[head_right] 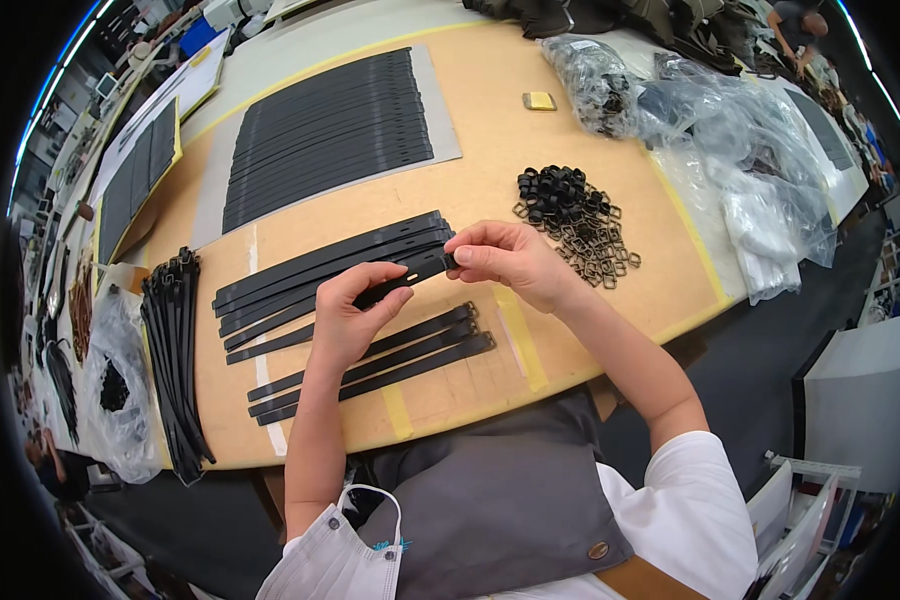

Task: The person attaches metal buckles to the ends of black fabric straps by hand. They pick up a strap and a buckle, thread the strap through the buckle, and fold it back to secure it. The person repeats this process for multiple straps, stacking the finished items on the table.

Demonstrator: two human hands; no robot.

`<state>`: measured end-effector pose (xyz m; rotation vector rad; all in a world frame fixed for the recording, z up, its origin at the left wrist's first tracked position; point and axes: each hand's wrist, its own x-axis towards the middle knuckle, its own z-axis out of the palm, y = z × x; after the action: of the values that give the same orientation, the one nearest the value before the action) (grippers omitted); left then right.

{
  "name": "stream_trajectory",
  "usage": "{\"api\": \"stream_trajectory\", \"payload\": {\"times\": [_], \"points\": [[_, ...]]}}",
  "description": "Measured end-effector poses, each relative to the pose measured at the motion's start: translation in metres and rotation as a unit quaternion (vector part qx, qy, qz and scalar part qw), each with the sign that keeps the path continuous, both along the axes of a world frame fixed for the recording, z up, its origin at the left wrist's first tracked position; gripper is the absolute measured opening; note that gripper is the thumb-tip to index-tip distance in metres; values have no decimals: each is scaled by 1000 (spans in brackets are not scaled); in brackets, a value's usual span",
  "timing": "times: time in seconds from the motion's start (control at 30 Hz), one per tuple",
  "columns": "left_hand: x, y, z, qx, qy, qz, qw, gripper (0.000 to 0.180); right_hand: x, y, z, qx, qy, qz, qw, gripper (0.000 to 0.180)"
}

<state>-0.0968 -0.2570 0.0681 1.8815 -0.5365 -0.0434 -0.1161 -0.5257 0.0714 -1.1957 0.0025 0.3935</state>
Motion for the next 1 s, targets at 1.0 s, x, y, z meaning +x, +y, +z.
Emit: {"api": "stream_trajectory", "payload": {"times": [1.0], "points": [[-1, -4, -3, 67, -36, -30, 997, 24, 26, -55, 10, -410, -156, -149, 886, 19]]}}
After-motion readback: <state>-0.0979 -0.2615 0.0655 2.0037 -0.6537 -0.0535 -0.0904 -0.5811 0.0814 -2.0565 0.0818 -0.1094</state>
